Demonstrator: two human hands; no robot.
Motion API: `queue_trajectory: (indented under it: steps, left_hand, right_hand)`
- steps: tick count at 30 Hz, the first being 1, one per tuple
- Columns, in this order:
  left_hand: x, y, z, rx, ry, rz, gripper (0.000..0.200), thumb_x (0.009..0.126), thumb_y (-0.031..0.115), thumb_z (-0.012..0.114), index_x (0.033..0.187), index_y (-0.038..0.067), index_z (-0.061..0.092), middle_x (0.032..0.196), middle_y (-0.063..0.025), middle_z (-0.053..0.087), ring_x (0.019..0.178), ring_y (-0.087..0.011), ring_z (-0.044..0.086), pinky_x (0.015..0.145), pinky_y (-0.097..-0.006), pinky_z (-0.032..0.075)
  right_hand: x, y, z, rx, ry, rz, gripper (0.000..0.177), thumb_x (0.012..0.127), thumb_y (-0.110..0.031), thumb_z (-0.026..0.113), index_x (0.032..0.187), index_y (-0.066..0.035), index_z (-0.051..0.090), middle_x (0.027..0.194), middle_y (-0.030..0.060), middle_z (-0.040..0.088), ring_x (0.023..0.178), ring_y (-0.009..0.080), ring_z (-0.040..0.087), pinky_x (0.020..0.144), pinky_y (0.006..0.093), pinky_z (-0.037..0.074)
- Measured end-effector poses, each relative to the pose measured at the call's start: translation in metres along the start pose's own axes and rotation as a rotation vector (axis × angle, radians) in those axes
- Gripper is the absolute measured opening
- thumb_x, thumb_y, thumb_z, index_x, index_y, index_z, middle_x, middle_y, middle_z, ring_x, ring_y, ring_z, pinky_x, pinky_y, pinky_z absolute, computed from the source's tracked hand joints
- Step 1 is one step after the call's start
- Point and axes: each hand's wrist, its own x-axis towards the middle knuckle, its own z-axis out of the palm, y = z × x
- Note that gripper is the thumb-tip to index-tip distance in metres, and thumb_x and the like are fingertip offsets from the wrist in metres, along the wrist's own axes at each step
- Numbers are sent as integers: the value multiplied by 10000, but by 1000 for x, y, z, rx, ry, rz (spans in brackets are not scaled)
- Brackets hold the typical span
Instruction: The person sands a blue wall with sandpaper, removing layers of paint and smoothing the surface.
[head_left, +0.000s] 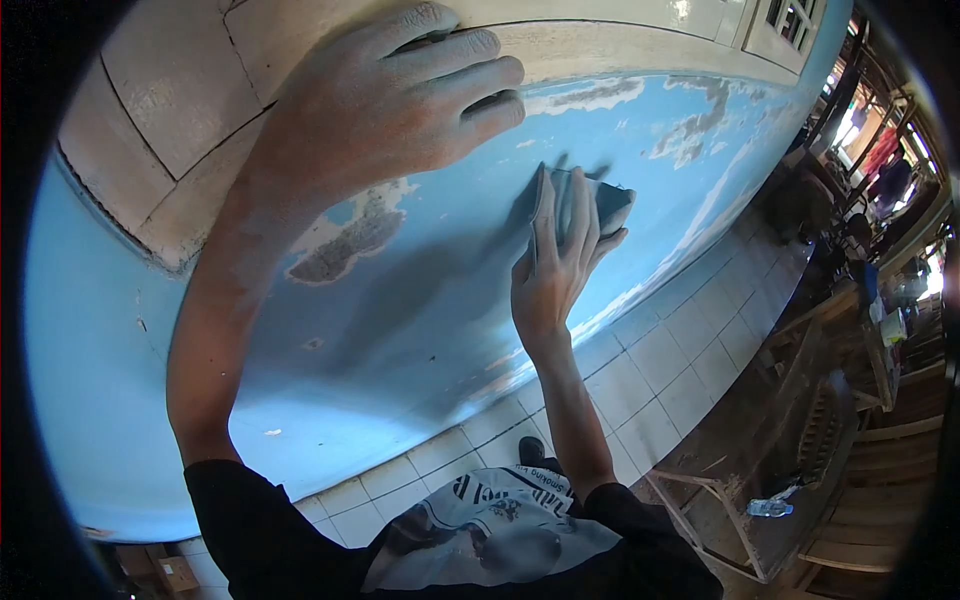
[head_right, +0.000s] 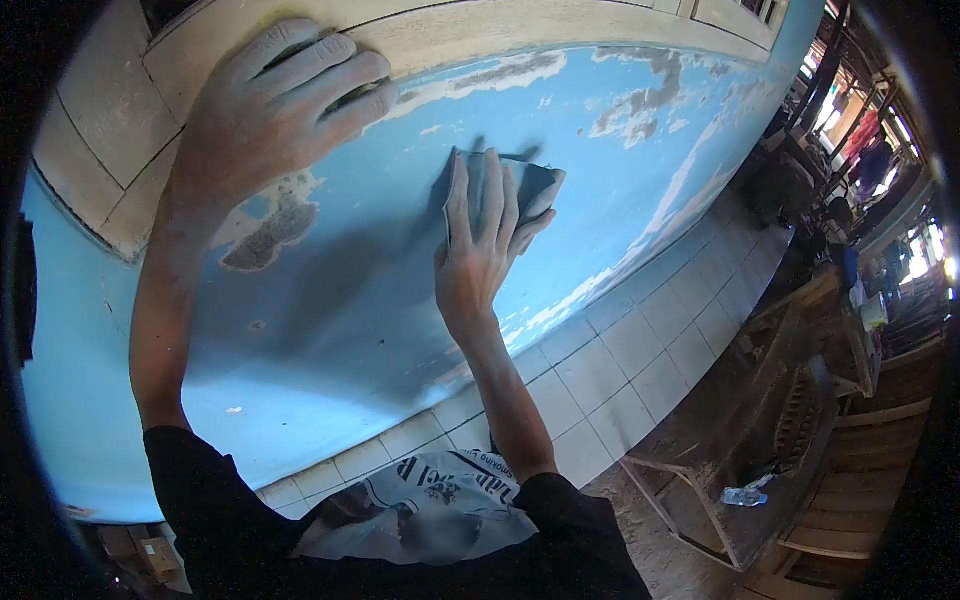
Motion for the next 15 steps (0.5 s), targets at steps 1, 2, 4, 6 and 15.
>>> queue_trajectory:
  steps: [1,2,4,6,15]
  left_hand:
    - [1,1,-1,16,-7,4,291,694,167,729,978,197,669,1068,48,628,1047,-123,564,970,-295,424]
    - [3,0,-1,39,-12,5,278,695,169,726,965,196,671,1059,50,628,1040,-121,565,962,-291,427]
    - [6,-2,-3,45,2,-6,268,695,174,721,958,193,668,1047,50,627,1031,-121,567,954,-291,428]
    - [3,1,-3,19,1,-7,259,696,180,717,950,191,665,1034,51,626,1021,-121,568,946,-290,430]
    - [-2,0,-1,-11,-15,-18,302,697,178,731,992,210,672,1078,59,626,1057,-120,558,991,-294,414]
  right_hand:
    - [-9,1,1,-19,-26,-3,817,664,165,511,1390,-205,446,1475,146,305,1367,340,293,1038,731,36]
    - [-11,2,2,-37,-48,-13,809,668,164,512,1384,-208,454,1473,146,309,1366,339,294,1038,731,36]
    - [-2,0,1,-24,-26,-28,811,664,162,515,1384,-206,454,1471,144,314,1362,338,299,1038,731,37]
    - [-5,-2,-2,-10,-28,-16,813,659,160,518,1383,-204,455,1469,143,319,1358,338,305,1039,732,38]
    - [-3,-3,-3,18,-6,-38,826,664,131,601,1392,-224,440,1484,96,315,1343,287,333,1021,756,14]
